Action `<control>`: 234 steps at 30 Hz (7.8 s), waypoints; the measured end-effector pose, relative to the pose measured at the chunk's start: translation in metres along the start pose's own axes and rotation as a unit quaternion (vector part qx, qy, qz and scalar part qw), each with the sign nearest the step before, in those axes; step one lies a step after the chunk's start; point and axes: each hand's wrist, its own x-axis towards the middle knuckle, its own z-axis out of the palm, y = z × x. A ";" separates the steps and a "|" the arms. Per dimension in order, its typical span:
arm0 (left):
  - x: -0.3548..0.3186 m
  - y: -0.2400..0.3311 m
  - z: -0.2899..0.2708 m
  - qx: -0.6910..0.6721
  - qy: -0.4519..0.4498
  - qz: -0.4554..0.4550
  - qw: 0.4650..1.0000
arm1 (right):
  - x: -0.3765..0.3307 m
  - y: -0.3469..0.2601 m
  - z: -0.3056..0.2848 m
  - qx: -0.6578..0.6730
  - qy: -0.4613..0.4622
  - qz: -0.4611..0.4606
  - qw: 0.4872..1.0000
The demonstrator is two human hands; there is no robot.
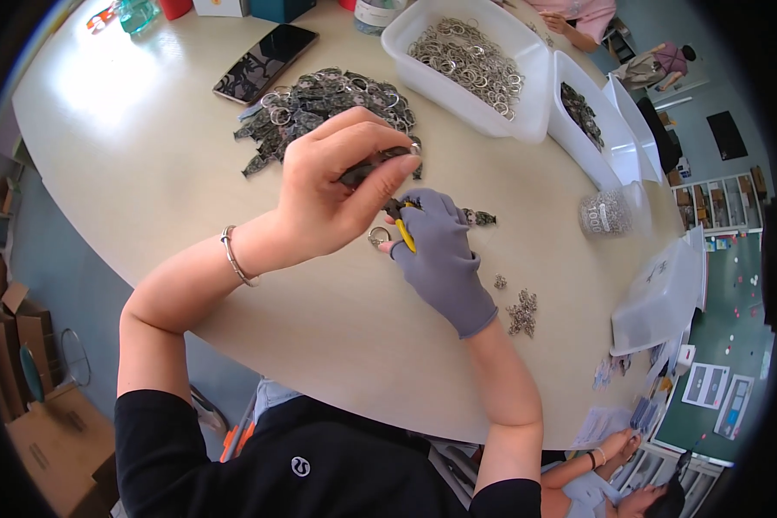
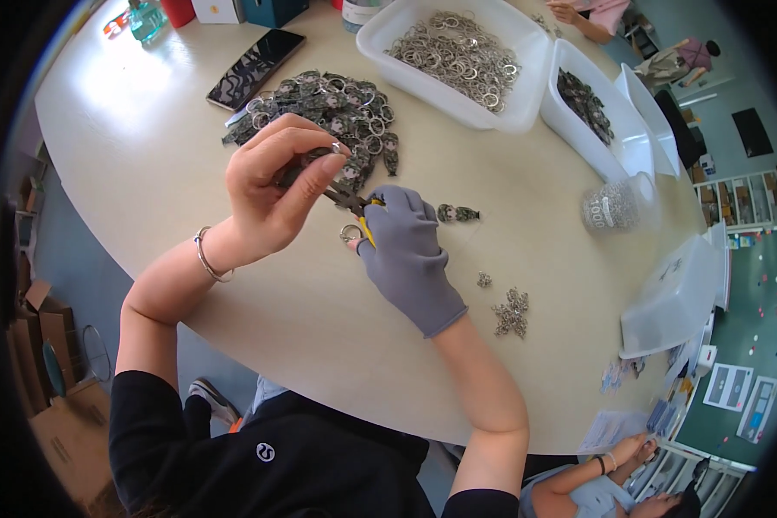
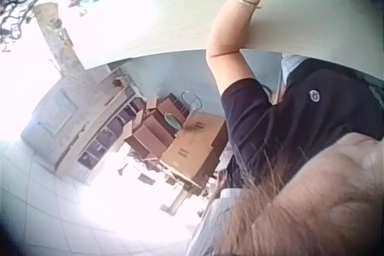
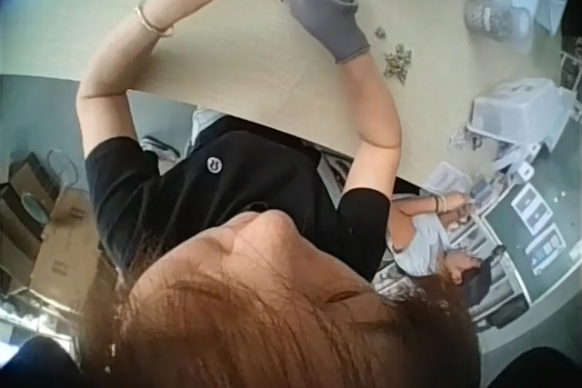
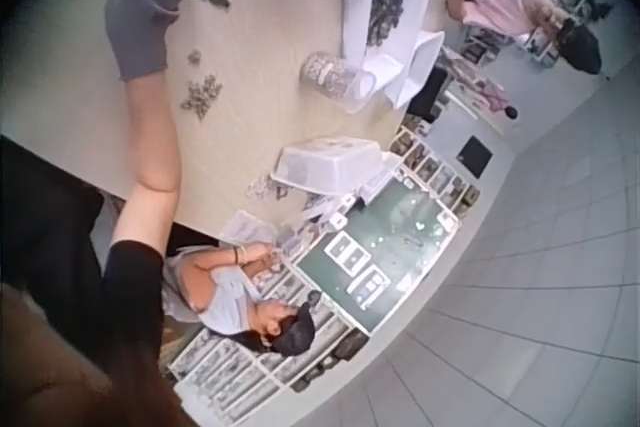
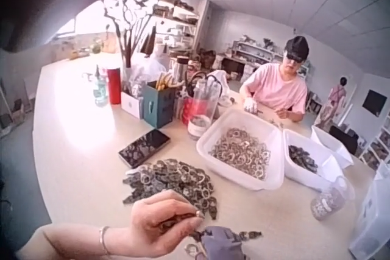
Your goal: The person attaches metal rings and decorative charms to keychains using pliers.
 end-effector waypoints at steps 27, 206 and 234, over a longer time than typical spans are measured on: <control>-0.043 0.012 0.028 0.049 -0.212 0.075 0.973 | -0.047 -0.019 -0.077 0.474 0.083 0.214 0.850; -0.033 -0.023 0.091 -0.224 -0.353 -0.415 0.808 | -0.131 0.051 -0.075 0.031 0.117 0.244 0.962; -0.029 0.018 0.088 -0.108 -0.409 -0.168 0.891 | -0.080 0.027 -0.082 0.277 0.084 0.226 0.930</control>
